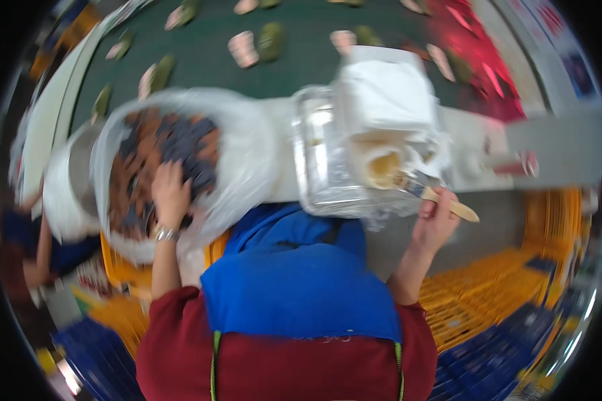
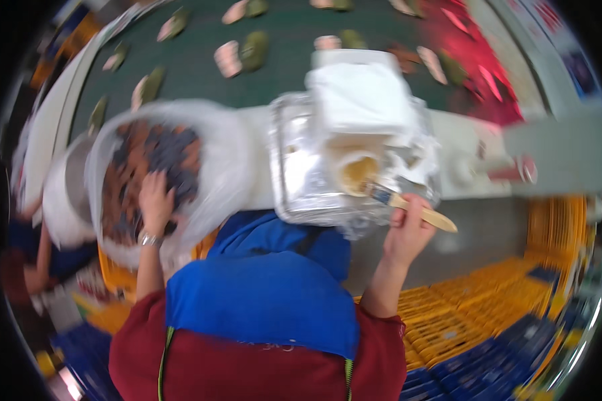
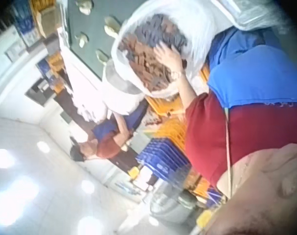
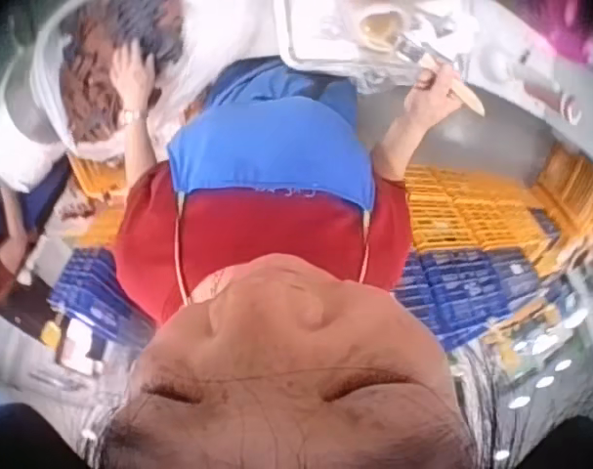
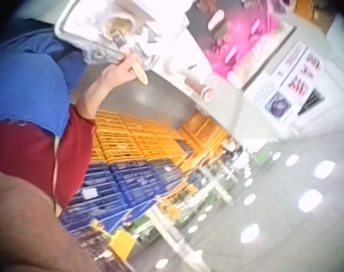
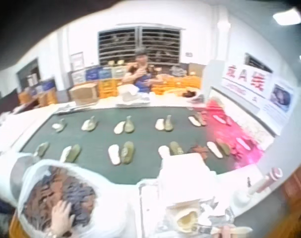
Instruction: The person takes shoe upper pieces from a bag, applies glue to them using a brush, and places the glued pieces onto a conveyor belt.
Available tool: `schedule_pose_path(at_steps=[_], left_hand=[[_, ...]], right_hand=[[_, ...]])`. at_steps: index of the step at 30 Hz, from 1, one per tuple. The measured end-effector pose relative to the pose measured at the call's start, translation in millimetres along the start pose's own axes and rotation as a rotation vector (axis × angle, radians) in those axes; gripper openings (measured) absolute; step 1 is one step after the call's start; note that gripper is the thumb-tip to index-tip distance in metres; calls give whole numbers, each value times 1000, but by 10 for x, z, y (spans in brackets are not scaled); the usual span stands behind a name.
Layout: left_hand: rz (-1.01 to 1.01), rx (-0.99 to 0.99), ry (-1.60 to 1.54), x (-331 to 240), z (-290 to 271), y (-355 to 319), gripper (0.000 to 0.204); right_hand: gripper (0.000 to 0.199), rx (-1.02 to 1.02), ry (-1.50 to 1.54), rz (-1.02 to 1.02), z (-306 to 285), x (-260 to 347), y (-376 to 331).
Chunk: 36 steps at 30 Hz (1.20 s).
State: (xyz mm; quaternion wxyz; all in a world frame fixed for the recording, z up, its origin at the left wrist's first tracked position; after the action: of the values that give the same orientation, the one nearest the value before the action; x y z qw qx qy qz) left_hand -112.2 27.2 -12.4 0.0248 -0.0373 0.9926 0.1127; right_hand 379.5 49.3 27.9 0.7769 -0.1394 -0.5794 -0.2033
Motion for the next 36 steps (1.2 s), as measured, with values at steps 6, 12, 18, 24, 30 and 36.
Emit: schedule_pose_path(at_steps=[6,12,18,24,30,36], left_hand=[[-114,-268,-629,404,-301,-34,36],[-314,53,-498,1043,-537,0,39],[-325,301,-278,1134,-94,-256,51],[-382,111,-658,1450,-540,-377,49],[-331,118,-199,1448,-303,-917,34],[-539,-33,-708,1618,-663,-798,34]], right_hand=[[14,117,-101,-30,619,-19,-192],[14,200,-159,-32,1041,-35,-376],[14,232,-209,-24,1275,-88,-463],[14,303,-239,-49,1395,-110,-462],[15,326,-236,-15,1437,-197,-427],[21,389,-220,-56,1596,-140,-458]])
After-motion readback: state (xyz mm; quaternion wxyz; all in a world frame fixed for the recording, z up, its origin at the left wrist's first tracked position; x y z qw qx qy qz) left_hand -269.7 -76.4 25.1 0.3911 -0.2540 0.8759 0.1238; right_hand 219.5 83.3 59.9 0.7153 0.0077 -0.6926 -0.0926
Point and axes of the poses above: each hand's wrist, its own y-axis towards the middle knuckle, its own z-axis out of the palm, x = y × z, the point moved 7 cm from there along y, towards the middle knuckle, and after that the axes turned 6 degrees about -y, right-handed, at the moved point
